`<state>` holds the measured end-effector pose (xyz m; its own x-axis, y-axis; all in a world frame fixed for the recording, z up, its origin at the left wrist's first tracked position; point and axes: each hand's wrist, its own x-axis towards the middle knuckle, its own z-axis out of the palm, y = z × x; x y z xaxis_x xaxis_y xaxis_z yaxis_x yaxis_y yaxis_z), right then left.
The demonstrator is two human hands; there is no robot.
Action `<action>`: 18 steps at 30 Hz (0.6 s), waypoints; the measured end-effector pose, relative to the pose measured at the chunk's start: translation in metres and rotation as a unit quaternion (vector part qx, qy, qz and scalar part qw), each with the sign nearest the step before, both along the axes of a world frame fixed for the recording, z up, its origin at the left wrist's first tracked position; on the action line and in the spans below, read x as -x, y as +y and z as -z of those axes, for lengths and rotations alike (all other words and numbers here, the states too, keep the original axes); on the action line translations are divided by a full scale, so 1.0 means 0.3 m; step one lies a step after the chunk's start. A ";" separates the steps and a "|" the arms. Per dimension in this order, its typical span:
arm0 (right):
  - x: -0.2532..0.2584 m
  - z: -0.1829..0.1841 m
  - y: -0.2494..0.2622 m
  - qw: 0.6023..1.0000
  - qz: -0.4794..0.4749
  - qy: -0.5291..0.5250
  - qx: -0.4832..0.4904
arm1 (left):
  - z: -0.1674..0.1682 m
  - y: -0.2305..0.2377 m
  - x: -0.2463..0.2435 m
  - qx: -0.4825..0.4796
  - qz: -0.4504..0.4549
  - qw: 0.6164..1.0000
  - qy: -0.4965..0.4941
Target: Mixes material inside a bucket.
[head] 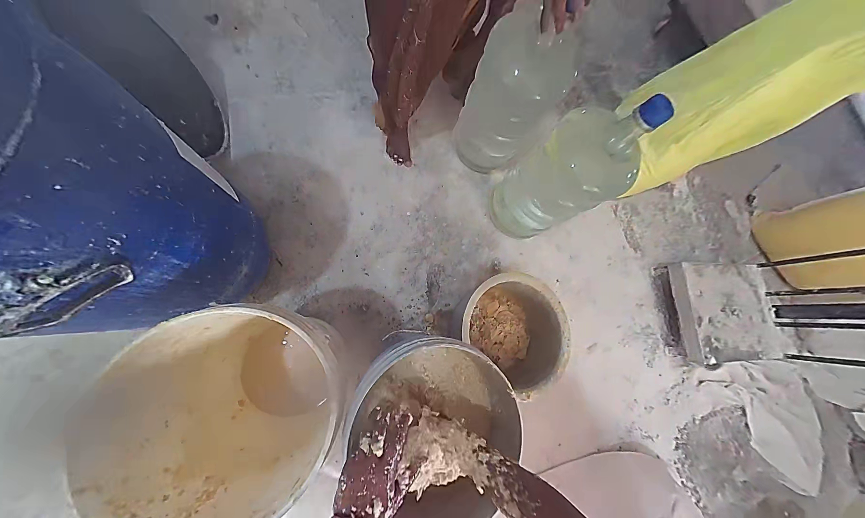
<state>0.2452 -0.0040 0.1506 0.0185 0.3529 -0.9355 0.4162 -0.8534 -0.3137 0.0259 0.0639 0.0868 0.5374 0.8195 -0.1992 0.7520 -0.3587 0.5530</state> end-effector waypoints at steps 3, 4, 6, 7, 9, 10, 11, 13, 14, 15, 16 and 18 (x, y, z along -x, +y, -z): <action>-0.020 -0.085 -0.043 0.999 0.029 -0.005 -0.043 | -0.017 0.018 -0.007 0.039 0.012 0.999 0.029; -0.010 -0.139 -0.009 0.999 0.020 -0.028 -0.029 | -0.026 0.023 -0.011 0.062 0.016 0.997 0.037; 0.031 -0.286 0.099 0.997 0.039 -0.058 0.016 | -0.050 0.029 -0.015 0.100 0.033 0.993 0.056; 0.032 -0.359 0.127 0.998 0.018 -0.052 -0.007 | -0.069 0.039 -0.018 0.136 0.047 0.987 0.076; 0.063 -0.502 0.189 0.995 0.012 -0.098 -0.025 | -0.092 0.054 -0.020 0.188 0.067 0.975 0.099; 0.097 -0.562 0.234 0.990 0.043 -0.137 -0.011 | -0.091 0.053 -0.022 0.191 0.072 0.974 0.102; 0.116 -0.597 0.261 0.986 0.060 -0.155 -0.005 | -0.090 0.054 -0.023 0.199 0.078 0.971 0.110; 0.111 -0.572 0.212 0.982 0.072 -0.161 -0.064 | -0.088 0.058 -0.025 0.216 0.088 0.964 0.129; 0.090 -0.565 0.207 0.986 0.075 -0.142 -0.038 | -0.091 0.064 -0.028 0.229 0.092 0.959 0.139; 0.051 -0.535 0.166 0.991 0.062 -0.109 -0.049 | -0.095 0.067 -0.030 0.224 0.090 0.960 0.141; 0.012 -0.440 0.033 0.976 0.042 -0.092 -0.191 | -0.102 0.071 -0.033 0.222 0.090 0.960 0.145; -0.016 -0.378 0.004 0.991 0.070 -0.049 -0.106 | -0.097 0.074 -0.035 0.214 0.092 0.961 0.148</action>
